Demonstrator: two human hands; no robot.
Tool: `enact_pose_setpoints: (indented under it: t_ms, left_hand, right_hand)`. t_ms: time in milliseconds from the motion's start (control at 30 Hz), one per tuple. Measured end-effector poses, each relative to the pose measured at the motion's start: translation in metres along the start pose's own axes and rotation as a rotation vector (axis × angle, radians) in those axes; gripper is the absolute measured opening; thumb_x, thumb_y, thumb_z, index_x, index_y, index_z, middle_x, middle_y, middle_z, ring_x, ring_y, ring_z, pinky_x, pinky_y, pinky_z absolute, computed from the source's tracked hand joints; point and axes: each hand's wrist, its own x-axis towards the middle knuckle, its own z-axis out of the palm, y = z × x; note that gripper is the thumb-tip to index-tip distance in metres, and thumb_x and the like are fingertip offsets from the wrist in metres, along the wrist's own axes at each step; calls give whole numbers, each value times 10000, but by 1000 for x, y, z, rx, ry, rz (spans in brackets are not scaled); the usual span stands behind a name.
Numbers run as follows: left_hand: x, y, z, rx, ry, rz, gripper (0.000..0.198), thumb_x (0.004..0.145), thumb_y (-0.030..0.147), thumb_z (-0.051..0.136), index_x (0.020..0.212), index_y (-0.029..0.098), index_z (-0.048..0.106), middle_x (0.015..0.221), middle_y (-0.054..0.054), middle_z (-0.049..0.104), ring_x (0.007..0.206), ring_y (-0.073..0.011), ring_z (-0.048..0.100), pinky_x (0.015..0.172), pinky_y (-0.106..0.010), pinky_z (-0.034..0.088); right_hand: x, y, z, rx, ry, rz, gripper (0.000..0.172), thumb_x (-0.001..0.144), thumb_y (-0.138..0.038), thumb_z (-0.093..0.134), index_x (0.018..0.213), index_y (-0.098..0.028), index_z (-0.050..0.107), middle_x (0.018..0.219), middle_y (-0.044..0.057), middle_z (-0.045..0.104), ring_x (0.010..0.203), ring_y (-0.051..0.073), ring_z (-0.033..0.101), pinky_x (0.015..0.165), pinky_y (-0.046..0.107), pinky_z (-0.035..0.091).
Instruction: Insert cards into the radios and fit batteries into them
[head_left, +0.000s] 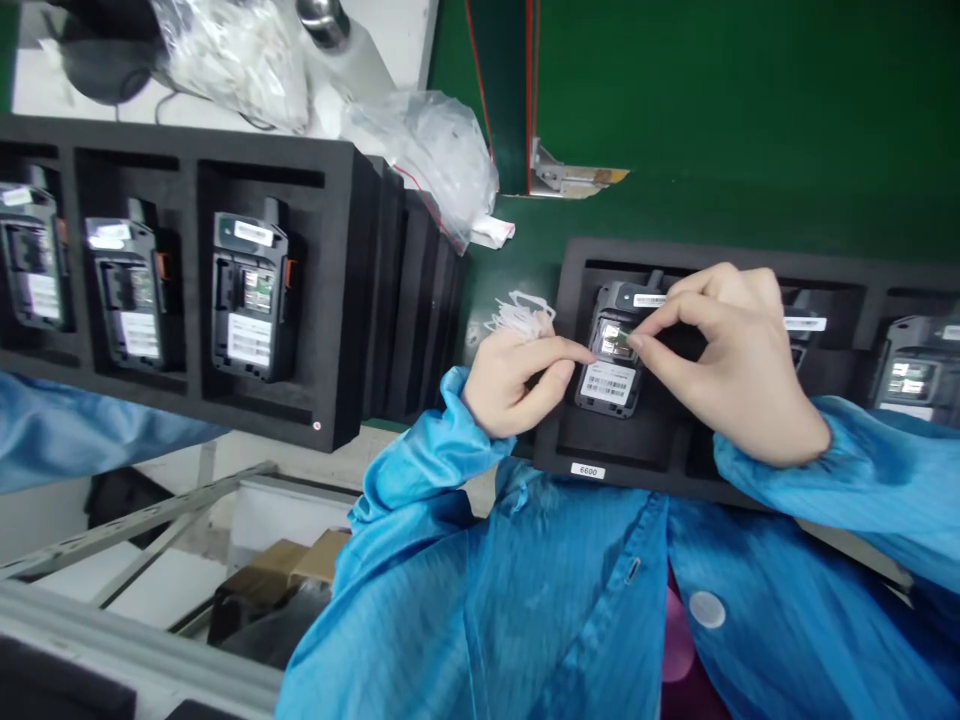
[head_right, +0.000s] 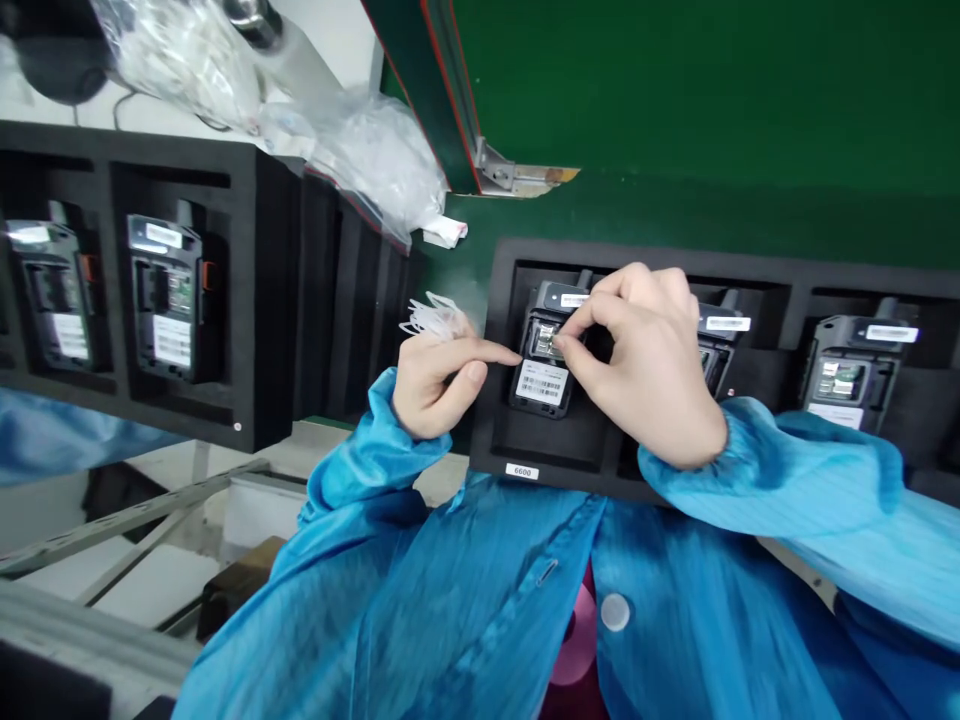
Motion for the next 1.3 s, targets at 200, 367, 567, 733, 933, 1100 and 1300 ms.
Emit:
enact_pose_setpoints:
  t_ms: [200, 367, 567, 733, 933, 1100, 1300]
  left_hand:
    - [5, -7, 2, 297, -100, 227, 357, 991, 245, 494, 1163, 105, 775, 803, -92, 707, 756, -200, 648, 736, -349, 512]
    - [9, -9, 4, 427, -125, 301, 356, 977, 251, 515, 1178, 106, 771, 792, -84, 699, 757, -207, 656, 692, -343, 503]
    - [9, -9, 4, 484, -127, 322, 339, 974, 259, 513, 1156, 138, 772, 769, -65, 677, 757, -205, 647, 690, -346, 492]
    - [6, -9, 6, 531, -127, 336, 335, 975, 280, 517, 1151, 167, 779, 795, -69, 659, 745, -200, 630, 680, -344, 484]
    - [5, -8, 6, 593, -162, 323, 379, 1000, 316, 472, 1217, 189, 756, 768, -59, 631, 757, -206, 623, 690, -348, 487]
    - [7, -5, 5, 575, -139, 349, 376, 986, 296, 495, 1223, 146, 747, 807, -76, 660, 740, -212, 624, 658, -353, 473]
    - [11, -1, 6, 595, -150, 337, 354, 987, 318, 519, 1142, 113, 764, 839, -96, 703, 796, -232, 668, 713, -367, 500]
  right_hand:
    - [0, -7, -14, -41, -74, 21, 138, 928, -325, 647, 843, -223, 684, 998, 104, 608, 1047, 323, 550, 911, 548, 414]
    - [0, -10, -20, 34, -98, 39, 127, 896, -316, 642, 818, -227, 687, 966, 88, 600, 1037, 313, 552, 915, 533, 416]
    - [1, -5, -14, -5, -98, 21, 127, 905, -304, 639, 823, -226, 697, 975, 82, 613, 1016, 299, 573, 886, 518, 410]
    - [2, 1, -8, -117, -78, -39, 158, 967, -336, 613, 881, -221, 681, 1021, 90, 610, 1034, 305, 575, 883, 518, 407]
    - [0, 4, -10, -227, -1, -173, 174, 976, -336, 605, 1009, -168, 639, 1078, 120, 630, 1061, 339, 587, 841, 482, 431]
    - [-19, 9, -22, -266, -12, -358, 153, 947, -287, 637, 1066, -205, 684, 1119, 106, 637, 1049, 315, 588, 886, 492, 423]
    - [-31, 12, -28, -388, -87, -459, 235, 938, -348, 669, 1147, -255, 723, 1236, 82, 660, 1128, 319, 572, 847, 455, 419]
